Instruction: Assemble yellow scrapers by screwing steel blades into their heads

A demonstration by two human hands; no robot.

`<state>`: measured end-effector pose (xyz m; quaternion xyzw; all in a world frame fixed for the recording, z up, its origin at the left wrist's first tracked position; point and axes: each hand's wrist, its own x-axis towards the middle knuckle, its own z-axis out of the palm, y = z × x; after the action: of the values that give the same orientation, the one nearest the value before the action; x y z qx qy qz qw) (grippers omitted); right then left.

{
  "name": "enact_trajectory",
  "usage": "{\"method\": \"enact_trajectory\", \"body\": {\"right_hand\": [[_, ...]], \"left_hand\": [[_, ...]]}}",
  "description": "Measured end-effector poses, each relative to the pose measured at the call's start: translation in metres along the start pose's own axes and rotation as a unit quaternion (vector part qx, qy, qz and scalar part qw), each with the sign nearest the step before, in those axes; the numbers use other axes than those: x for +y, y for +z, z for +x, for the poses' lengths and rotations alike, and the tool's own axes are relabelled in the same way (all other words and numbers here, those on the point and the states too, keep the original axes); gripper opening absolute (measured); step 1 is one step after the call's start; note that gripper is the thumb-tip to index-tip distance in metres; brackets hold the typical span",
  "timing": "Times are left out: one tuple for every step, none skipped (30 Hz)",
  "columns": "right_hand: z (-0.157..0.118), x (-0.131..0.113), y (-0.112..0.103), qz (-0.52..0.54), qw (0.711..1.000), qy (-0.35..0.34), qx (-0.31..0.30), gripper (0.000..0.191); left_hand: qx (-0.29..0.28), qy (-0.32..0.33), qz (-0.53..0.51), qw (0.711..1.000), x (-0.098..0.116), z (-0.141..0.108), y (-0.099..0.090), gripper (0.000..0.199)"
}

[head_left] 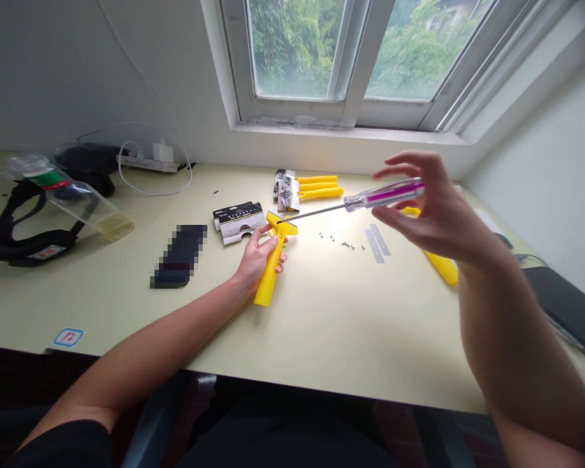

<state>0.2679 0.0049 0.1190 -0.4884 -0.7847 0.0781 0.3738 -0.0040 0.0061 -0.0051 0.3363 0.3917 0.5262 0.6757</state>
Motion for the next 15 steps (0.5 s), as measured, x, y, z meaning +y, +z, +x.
{"method": "enact_trajectory", "body": {"right_hand": [[0.0, 0.0, 0.0004, 0.022, 1.0, -0.011, -0.009, 0.052], [-0.0001, 0.0004, 0.0001, 0.02, 1.0, -0.014, 0.007, 0.046], [-0.0001, 0.0009, -0.0007, 0.003, 0.999, -0.01, 0.039, 0.038], [-0.0001, 0.0015, -0.0019, -0.016, 0.998, -0.002, 0.068, 0.033], [-0.0002, 0.0021, -0.0034, -0.026, 0.996, -0.001, 0.08, 0.034], [-0.0002, 0.0025, -0.005, -0.019, 0.997, -0.009, 0.071, 0.041], [-0.0004, 0.0027, -0.0065, 0.001, 0.999, -0.02, 0.046, 0.051], [-0.0006, 0.0029, -0.0076, 0.017, 0.999, -0.025, 0.025, 0.059], [-0.0009, 0.0031, -0.0083, 0.011, 0.999, -0.022, 0.028, 0.059], [-0.0011, 0.0032, -0.0086, -0.012, 0.999, -0.011, 0.05, 0.054], [-0.0014, 0.0035, -0.0085, -0.033, 0.997, 0.006, 0.074, 0.049], [-0.0015, 0.0039, -0.0081, -0.042, 0.996, 0.014, 0.083, 0.05], [-0.0015, 0.0044, -0.0077, -0.031, 0.997, 0.007, 0.071, 0.058], [-0.0014, 0.0049, -0.0072, -0.006, 0.999, -0.007, 0.041, 0.068], [-0.0012, 0.0053, -0.0069, 0.018, 1.0, -0.021, 0.008, 0.074]], "left_hand": [[-0.001, 0.0, 0.0, 1.0, -0.0002, -0.0001, 0.0001, 0.039], [-0.004, 0.0, 0.002, 1.0, -0.0005, -0.0005, 0.0004, 0.04], [-0.008, -0.001, 0.004, 1.0, -0.0009, -0.0011, 0.0009, 0.04], [-0.013, -0.002, 0.005, 1.0, -0.0014, -0.002, 0.0017, 0.04], [-0.017, -0.003, 0.006, 1.0, -0.0018, -0.0029, 0.0025, 0.04], [-0.019, -0.005, 0.007, 1.0, -0.0021, -0.0038, 0.0032, 0.04], [-0.019, -0.006, 0.007, 1.0, -0.0023, -0.0046, 0.0039, 0.04], [-0.019, -0.006, 0.008, 1.0, -0.0024, -0.0052, 0.0044, 0.039], [-0.02, -0.007, 0.01, 1.0, -0.0025, -0.0056, 0.0047, 0.039], [-0.021, -0.007, 0.011, 1.0, -0.0024, -0.0058, 0.0049, 0.038], [-0.022, -0.006, 0.013, 1.0, -0.0023, -0.0058, 0.0048, 0.038], [-0.021, -0.005, 0.013, 1.0, -0.0022, -0.0055, 0.0047, 0.038], [-0.019, -0.005, 0.012, 1.0, -0.002, -0.0052, 0.0045, 0.038], [-0.015, -0.006, 0.011, 1.0, -0.0018, -0.0048, 0.0043, 0.038], [-0.011, -0.006, 0.009, 1.0, -0.0016, -0.0044, 0.0041, 0.039]]}}
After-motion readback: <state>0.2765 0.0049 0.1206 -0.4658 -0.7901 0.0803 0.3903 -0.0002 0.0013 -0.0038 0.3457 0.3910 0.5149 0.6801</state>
